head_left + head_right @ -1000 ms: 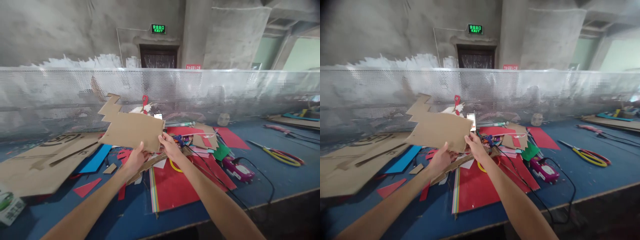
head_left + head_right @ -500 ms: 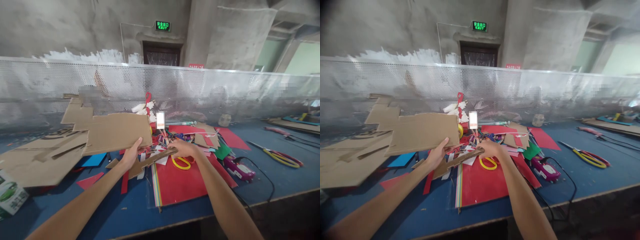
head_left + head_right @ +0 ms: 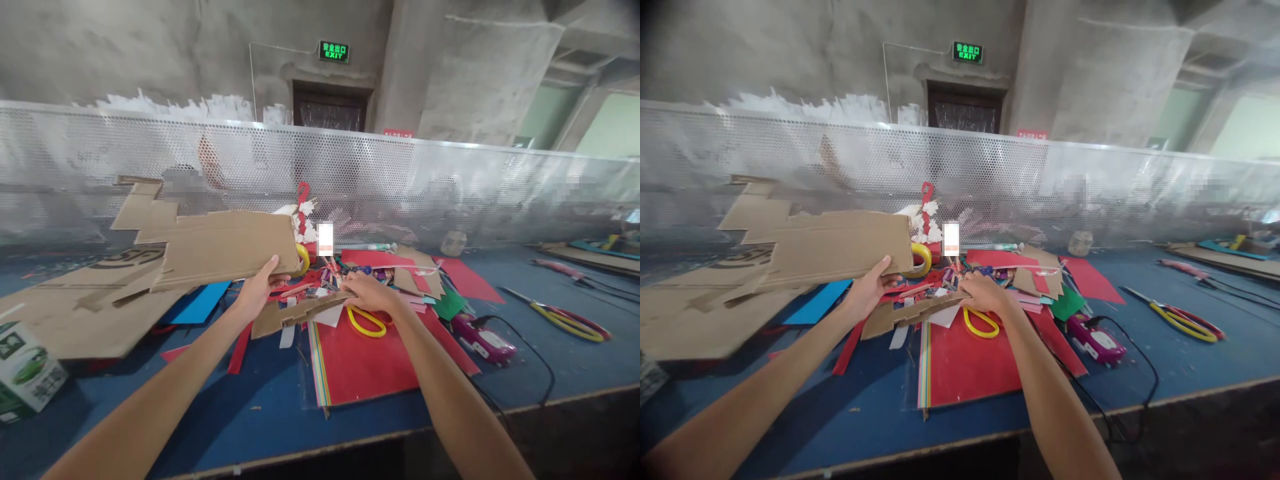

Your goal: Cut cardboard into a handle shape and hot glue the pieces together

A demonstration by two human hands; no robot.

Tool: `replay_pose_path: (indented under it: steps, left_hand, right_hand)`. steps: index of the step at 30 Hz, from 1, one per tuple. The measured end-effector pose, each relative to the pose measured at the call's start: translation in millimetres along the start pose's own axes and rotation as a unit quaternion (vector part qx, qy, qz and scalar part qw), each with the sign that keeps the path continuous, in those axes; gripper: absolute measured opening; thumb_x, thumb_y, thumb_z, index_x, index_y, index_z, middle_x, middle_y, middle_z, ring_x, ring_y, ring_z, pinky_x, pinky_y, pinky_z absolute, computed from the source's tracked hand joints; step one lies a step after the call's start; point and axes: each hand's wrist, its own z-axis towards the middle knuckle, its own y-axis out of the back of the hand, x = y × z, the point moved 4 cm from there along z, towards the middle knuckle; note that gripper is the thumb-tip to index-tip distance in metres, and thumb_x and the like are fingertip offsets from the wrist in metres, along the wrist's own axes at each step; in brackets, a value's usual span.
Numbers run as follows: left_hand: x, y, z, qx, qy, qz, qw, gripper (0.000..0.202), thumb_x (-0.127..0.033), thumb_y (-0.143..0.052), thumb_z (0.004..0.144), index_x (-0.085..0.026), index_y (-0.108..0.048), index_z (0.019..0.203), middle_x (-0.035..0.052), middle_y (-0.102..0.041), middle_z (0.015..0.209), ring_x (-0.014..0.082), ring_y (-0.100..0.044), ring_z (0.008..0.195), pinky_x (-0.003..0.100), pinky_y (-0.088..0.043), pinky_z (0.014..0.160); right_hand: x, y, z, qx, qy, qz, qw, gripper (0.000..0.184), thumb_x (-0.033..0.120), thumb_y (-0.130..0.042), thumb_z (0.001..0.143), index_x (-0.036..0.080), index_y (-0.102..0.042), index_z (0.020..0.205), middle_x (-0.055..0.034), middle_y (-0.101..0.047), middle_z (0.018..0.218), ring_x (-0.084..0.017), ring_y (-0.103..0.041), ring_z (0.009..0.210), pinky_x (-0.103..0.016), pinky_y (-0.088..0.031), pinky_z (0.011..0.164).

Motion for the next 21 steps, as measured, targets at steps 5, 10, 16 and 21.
replay_pose_path:
  steps: [5, 10, 16, 21]
  left_hand:
    - [-19, -1.7, 2, 0.004, -0.052, -0.009, 0.999, 0.036, -0.04, -0.084, 0.074, -0.015, -0.072, 0.096, 0.0039, -0.077, 0.082, 0.0137, -0.069, 0.061, 0.023, -0.053, 0.058]
    - [-30, -2.9, 1, 0.004, -0.063, 0.001, 0.998, 0.038, -0.044, -0.083, 0.073, -0.014, -0.071, 0.094, 0.0042, -0.076, 0.075, 0.015, -0.069, 0.06, 0.025, -0.053, 0.06]
    - [-30, -2.1, -1, -0.01, -0.048, -0.002, 0.999, 0.032, -0.038, -0.082, 0.075, -0.013, -0.071, 0.091, 0.003, -0.074, 0.07, 0.0146, -0.066, 0.057, 0.025, -0.051, 0.058]
    - [-35, 0.8, 3, -0.006, -0.04, -0.04, 0.998, 0.029, -0.035, -0.082, 0.076, -0.015, -0.071, 0.093, 0.001, -0.074, 0.072, 0.0111, -0.063, 0.053, 0.023, -0.051, 0.055]
  right_hand:
    - [1, 5, 0, -0.04, -0.046, 0.007, 0.998, 0.022, 0.037, -0.059, 0.098, 0.018, -0.063, 0.109, -0.0115, -0.06, 0.113, -0.025, -0.058, 0.101, -0.032, -0.04, 0.082]
    - [22, -1, 11, -0.056, -0.018, 0.069, 0.996, 0.016, 0.031, -0.056, 0.1, 0.016, -0.06, 0.106, -0.0125, -0.058, 0.116, -0.024, -0.06, 0.104, -0.033, -0.042, 0.09]
    - [50, -10, 28, -0.075, -0.005, 0.091, 0.993, 0.023, 0.034, -0.053, 0.102, 0.014, -0.057, 0.112, -0.0161, -0.059, 0.119, -0.027, -0.06, 0.109, -0.035, -0.043, 0.092]
    - [33, 3, 16, -0.032, -0.02, 0.112, 0.993, 0.02, 0.034, -0.049, 0.102, 0.017, -0.059, 0.103, -0.0116, -0.063, 0.109, -0.024, -0.062, 0.102, -0.032, -0.043, 0.087]
